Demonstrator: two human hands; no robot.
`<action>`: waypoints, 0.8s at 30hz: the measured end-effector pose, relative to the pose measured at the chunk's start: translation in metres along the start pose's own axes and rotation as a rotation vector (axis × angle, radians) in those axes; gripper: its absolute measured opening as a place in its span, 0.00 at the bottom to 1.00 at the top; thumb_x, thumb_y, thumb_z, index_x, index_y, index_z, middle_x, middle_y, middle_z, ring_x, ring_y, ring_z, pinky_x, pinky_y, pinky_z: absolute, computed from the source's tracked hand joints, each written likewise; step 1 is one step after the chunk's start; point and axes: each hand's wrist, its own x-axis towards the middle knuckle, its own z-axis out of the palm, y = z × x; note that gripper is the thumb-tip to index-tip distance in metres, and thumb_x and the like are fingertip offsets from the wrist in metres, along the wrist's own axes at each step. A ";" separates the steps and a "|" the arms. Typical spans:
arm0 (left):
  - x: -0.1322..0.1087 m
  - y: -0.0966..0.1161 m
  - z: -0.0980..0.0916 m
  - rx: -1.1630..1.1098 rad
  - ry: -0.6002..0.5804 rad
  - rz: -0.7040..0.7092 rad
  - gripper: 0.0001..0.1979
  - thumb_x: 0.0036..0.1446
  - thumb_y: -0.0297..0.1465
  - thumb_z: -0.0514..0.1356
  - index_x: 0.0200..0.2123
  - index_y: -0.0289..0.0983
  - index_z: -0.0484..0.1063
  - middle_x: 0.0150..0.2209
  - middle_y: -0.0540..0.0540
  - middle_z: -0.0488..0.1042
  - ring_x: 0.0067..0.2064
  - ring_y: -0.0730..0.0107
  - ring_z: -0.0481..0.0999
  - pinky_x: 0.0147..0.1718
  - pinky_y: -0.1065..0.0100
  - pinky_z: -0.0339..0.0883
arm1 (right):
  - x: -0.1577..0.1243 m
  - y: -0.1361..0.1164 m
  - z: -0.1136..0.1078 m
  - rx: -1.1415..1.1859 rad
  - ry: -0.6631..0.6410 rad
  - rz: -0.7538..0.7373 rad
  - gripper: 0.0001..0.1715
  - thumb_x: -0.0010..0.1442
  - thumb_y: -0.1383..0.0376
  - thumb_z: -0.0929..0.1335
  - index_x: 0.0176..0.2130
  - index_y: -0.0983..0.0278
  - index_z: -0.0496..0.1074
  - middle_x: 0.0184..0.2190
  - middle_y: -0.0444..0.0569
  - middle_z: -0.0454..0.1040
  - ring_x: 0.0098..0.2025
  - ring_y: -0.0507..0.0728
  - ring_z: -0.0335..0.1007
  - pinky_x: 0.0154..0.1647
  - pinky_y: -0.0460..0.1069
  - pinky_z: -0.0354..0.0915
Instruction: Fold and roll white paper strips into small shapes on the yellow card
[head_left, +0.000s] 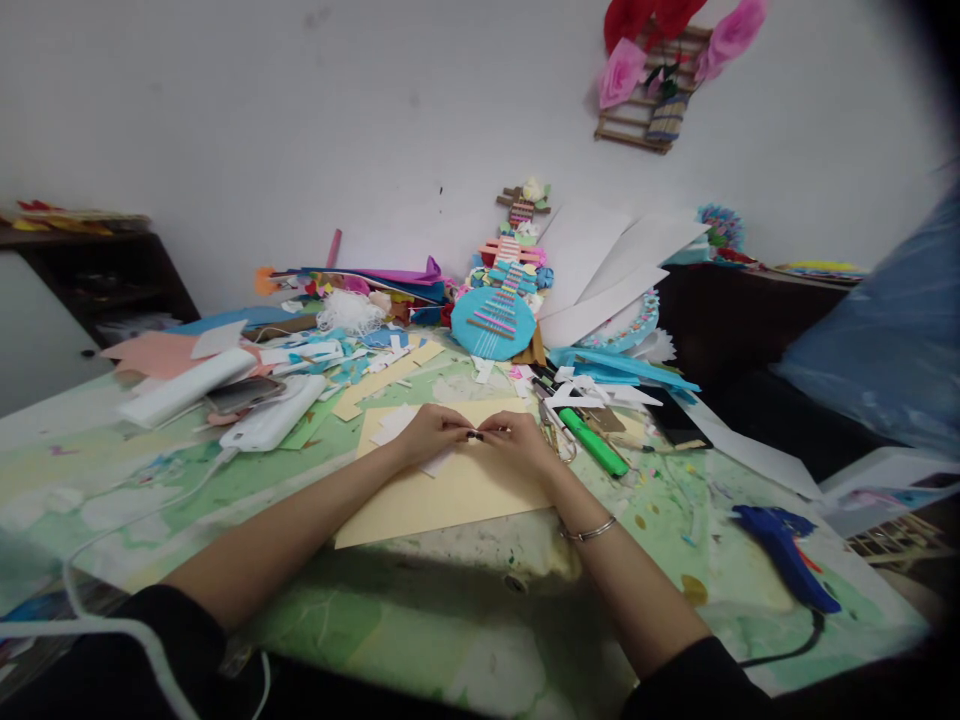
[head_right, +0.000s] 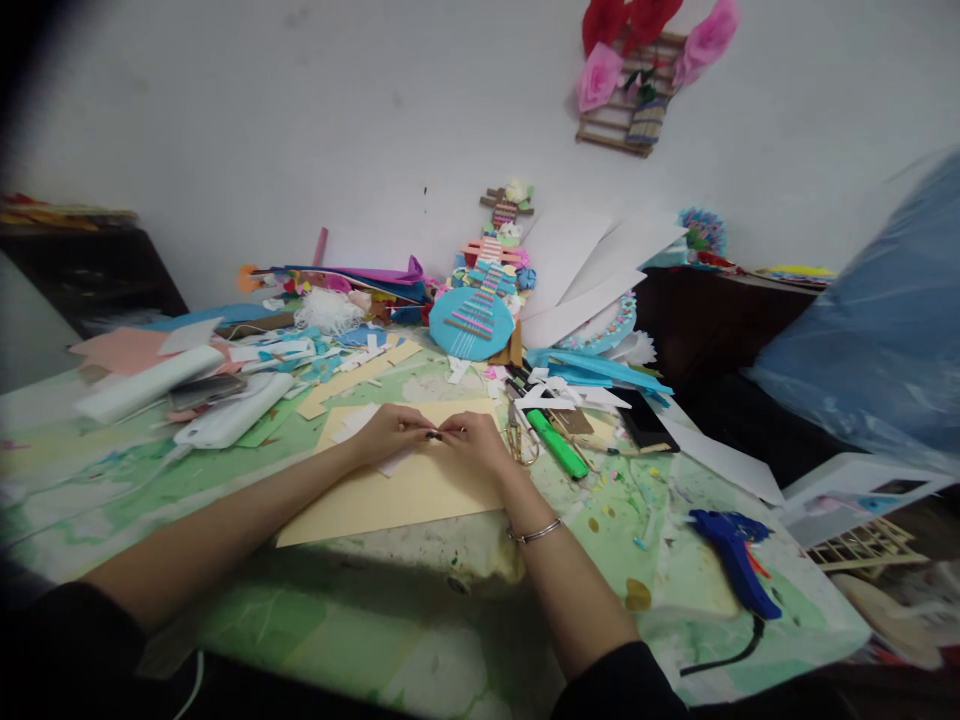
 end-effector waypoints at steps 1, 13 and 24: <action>0.000 0.000 0.000 -0.020 -0.009 -0.010 0.10 0.51 0.34 0.59 0.31 0.35 0.78 0.28 0.46 0.78 0.30 0.70 0.75 0.30 0.74 0.64 | 0.000 -0.001 0.000 0.010 -0.001 -0.001 0.07 0.52 0.65 0.68 0.30 0.66 0.77 0.27 0.48 0.77 0.30 0.52 0.71 0.30 0.44 0.61; 0.001 -0.007 -0.005 -0.032 0.048 -0.061 0.11 0.51 0.33 0.59 0.31 0.33 0.79 0.27 0.45 0.79 0.29 0.68 0.75 0.30 0.73 0.64 | 0.002 0.019 -0.007 0.031 0.053 0.128 0.09 0.51 0.65 0.68 0.32 0.67 0.76 0.21 0.47 0.75 0.24 0.51 0.69 0.27 0.44 0.61; 0.003 -0.004 -0.007 0.004 0.078 -0.074 0.11 0.50 0.33 0.58 0.30 0.33 0.78 0.24 0.46 0.78 0.26 0.71 0.74 0.28 0.74 0.64 | 0.004 0.024 -0.011 0.141 0.050 0.181 0.08 0.49 0.68 0.68 0.31 0.66 0.77 0.19 0.45 0.75 0.23 0.52 0.72 0.27 0.44 0.64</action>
